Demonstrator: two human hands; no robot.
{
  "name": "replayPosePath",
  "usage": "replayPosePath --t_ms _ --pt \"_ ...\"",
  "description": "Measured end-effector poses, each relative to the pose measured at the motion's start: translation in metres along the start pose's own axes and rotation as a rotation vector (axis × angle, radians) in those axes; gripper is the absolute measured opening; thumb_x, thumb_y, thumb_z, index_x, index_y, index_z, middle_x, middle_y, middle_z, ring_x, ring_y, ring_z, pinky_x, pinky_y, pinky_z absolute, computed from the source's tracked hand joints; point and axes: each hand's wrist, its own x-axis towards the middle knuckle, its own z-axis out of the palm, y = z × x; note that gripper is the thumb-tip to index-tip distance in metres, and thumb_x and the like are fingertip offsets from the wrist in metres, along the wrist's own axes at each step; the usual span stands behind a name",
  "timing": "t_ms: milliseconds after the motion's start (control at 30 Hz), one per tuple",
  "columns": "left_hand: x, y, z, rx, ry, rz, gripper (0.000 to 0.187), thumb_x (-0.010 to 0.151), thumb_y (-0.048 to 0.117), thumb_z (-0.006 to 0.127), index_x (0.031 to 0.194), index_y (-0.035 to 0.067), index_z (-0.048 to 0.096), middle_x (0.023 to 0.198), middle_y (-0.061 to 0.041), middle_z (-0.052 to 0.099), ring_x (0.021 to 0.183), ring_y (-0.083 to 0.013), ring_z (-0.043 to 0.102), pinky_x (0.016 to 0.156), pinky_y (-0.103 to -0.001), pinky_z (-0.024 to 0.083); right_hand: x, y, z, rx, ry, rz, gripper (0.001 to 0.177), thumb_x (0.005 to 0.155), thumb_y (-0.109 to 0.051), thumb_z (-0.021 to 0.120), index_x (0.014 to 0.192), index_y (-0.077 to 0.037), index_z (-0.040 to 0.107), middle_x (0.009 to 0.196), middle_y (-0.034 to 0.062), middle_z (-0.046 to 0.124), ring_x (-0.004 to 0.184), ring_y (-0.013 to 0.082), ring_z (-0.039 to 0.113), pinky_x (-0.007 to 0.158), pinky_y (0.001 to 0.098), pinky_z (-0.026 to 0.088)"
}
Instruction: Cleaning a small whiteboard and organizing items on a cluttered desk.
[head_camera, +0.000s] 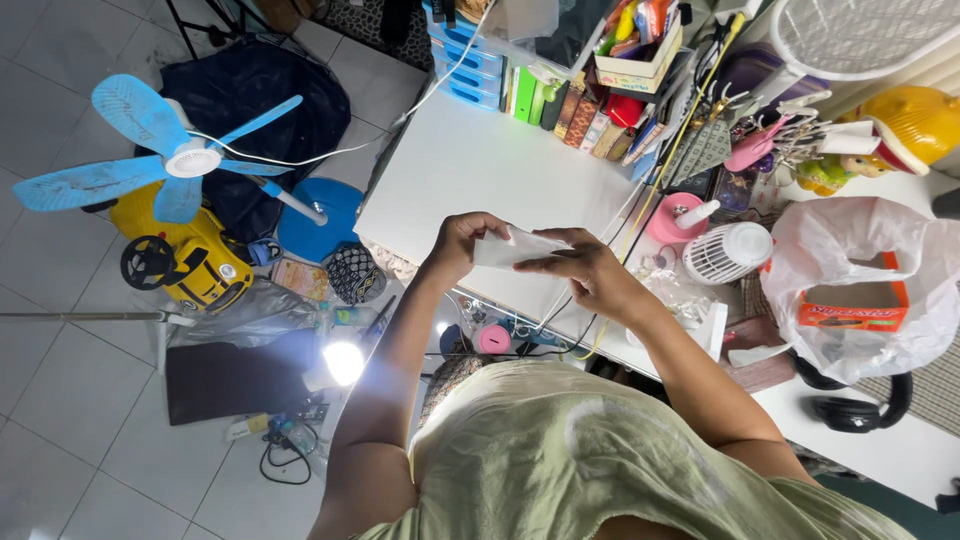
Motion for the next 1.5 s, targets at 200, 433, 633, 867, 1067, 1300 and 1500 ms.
replayPosePath --t_ms 200,433,633,867,1067,1300,1500 --pt "-0.002 -0.021 0.034 0.073 0.126 0.118 0.032 0.097 -0.019 0.048 0.090 0.002 0.071 0.092 -0.003 0.073 0.090 -0.0090 0.066 0.087 -0.024 0.053 -0.036 -0.012 -0.023 -0.003 -0.147 0.103 0.081 0.054 0.019 0.057 0.122 -0.021 0.078 0.114 -0.0042 0.078 0.084 0.0303 0.048 0.091 0.0370 0.046" --pt "-0.018 -0.048 0.060 0.059 0.151 0.164 0.032 0.093 -0.020 0.045 0.091 0.002 0.069 0.092 -0.003 0.073 0.092 -0.0102 0.068 0.091 -0.025 0.053 -0.089 0.017 -0.016 0.331 0.073 0.114 0.056 0.072 0.018 0.054 0.115 -0.011 0.078 0.102 0.0033 0.077 0.098 0.0171 0.066 0.104 0.0376 0.045" --pt "-0.040 -0.040 0.072 0.058 0.114 0.131 0.037 0.088 -0.023 0.044 0.092 0.001 0.072 0.101 -0.005 0.076 0.097 -0.0108 0.068 0.093 -0.025 0.052 -0.082 0.021 -0.001 0.493 0.267 0.444 0.044 0.091 -0.005 0.072 0.134 -0.006 0.063 0.122 0.0102 0.063 0.116 0.0181 0.058 0.101 0.0358 0.044" --pt "-0.053 -0.019 0.046 0.122 0.005 0.021 0.035 0.092 -0.015 0.047 0.100 0.005 0.074 0.111 -0.004 0.077 0.103 -0.0086 0.068 0.093 -0.023 0.052 -0.079 0.055 0.063 0.625 0.070 0.657 0.045 0.086 -0.011 0.081 0.127 -0.002 0.065 0.120 0.0089 0.070 0.115 0.0186 0.062 0.099 0.0358 0.048" --pt "-0.053 -0.011 0.001 0.140 -0.097 -0.118 0.037 0.089 -0.008 0.055 0.114 0.007 0.077 0.117 -0.004 0.077 0.098 -0.0094 0.065 0.091 -0.026 0.050 -0.051 0.084 0.110 0.955 0.061 0.886 0.021 0.087 0.005 0.072 0.108 0.001 0.071 0.102 0.0081 0.077 0.098 0.0146 0.072 0.089 0.0260 0.058" --pt "-0.039 -0.095 -0.068 0.224 0.151 -0.103 0.019 0.086 0.003 0.076 0.105 0.004 0.072 0.102 -0.004 0.077 0.095 -0.0109 0.068 0.089 -0.030 0.053 0.001 0.125 0.178 0.834 0.016 1.000 0.014 0.089 0.003 0.073 0.102 0.003 0.067 0.102 0.0117 0.075 0.101 0.0150 0.075 0.092 0.0268 0.058" --pt "-0.016 -0.071 -0.120 0.383 0.312 -0.087 0.028 0.081 0.000 0.075 0.107 0.007 0.067 0.098 -0.004 0.076 0.096 -0.0156 0.071 0.084 -0.032 0.050 0.077 0.132 0.200 0.690 0.034 0.868 0.022 0.096 0.003 0.063 0.115 -0.004 0.071 0.111 0.0084 0.078 0.103 0.0152 0.070 0.089 0.0284 0.057"
